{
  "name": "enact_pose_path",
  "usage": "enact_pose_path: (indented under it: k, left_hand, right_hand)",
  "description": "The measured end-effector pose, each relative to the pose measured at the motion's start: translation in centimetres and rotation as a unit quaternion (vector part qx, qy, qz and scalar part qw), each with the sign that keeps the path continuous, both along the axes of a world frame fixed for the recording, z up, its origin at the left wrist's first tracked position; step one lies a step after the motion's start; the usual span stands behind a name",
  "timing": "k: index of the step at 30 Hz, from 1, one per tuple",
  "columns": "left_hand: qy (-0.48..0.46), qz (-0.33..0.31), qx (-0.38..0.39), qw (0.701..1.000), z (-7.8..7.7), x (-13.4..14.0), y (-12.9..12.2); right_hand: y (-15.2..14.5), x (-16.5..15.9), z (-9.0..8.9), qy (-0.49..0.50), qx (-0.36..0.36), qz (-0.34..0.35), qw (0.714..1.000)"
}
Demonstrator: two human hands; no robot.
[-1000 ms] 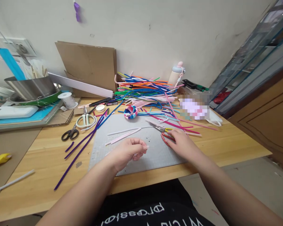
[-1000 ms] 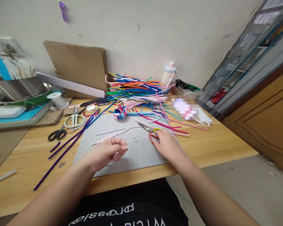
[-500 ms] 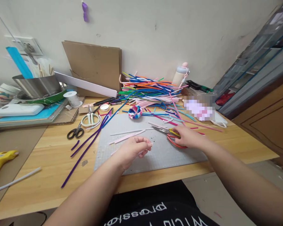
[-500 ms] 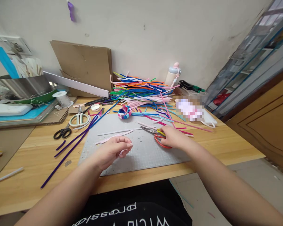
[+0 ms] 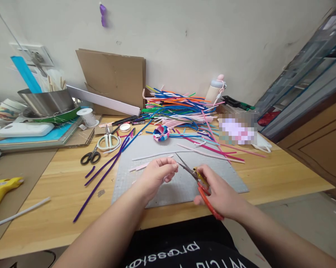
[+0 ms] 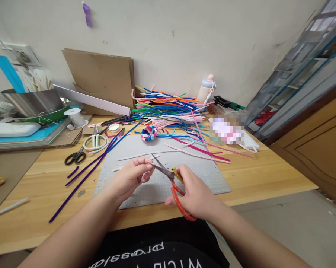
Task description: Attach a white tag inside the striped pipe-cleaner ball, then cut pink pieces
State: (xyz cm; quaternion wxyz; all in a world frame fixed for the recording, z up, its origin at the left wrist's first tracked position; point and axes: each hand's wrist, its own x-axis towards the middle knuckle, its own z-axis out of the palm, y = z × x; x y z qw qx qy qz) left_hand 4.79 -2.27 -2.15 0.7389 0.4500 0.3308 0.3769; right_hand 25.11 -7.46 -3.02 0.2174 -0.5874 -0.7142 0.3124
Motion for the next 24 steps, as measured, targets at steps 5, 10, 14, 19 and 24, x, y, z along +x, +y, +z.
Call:
enact_pose_path:
  k: [5,10,14,19,24]
  left_hand:
    - [0.025,0.006,0.019,0.999,0.1,0.1,-0.2]
    - [0.05,0.028,0.06,0.997,0.2,0.4,-0.5]
    - [0.072,0.042,0.078,0.993,0.2,0.7,-0.7]
    - [0.099,0.037,0.086,0.991,0.0,0.8,-0.8]
    - [0.102,0.026,0.095,0.99,-0.5,0.9,-0.8]
  right_hand:
    - [-0.9,-1.7,-0.6,-0.043,0.028,-0.014,0.999]
    - [-0.7,-2.3,-0.7,-0.072,0.047,-0.034,0.996]
    - [-0.8,-2.6,-0.9,-0.087,0.05,-0.035,0.994]
    - [-1.0,-2.9,-1.3,-0.083,0.042,-0.039,0.995]
    - [-1.5,-2.8,-1.7,-0.078,0.032,-0.043,0.995]
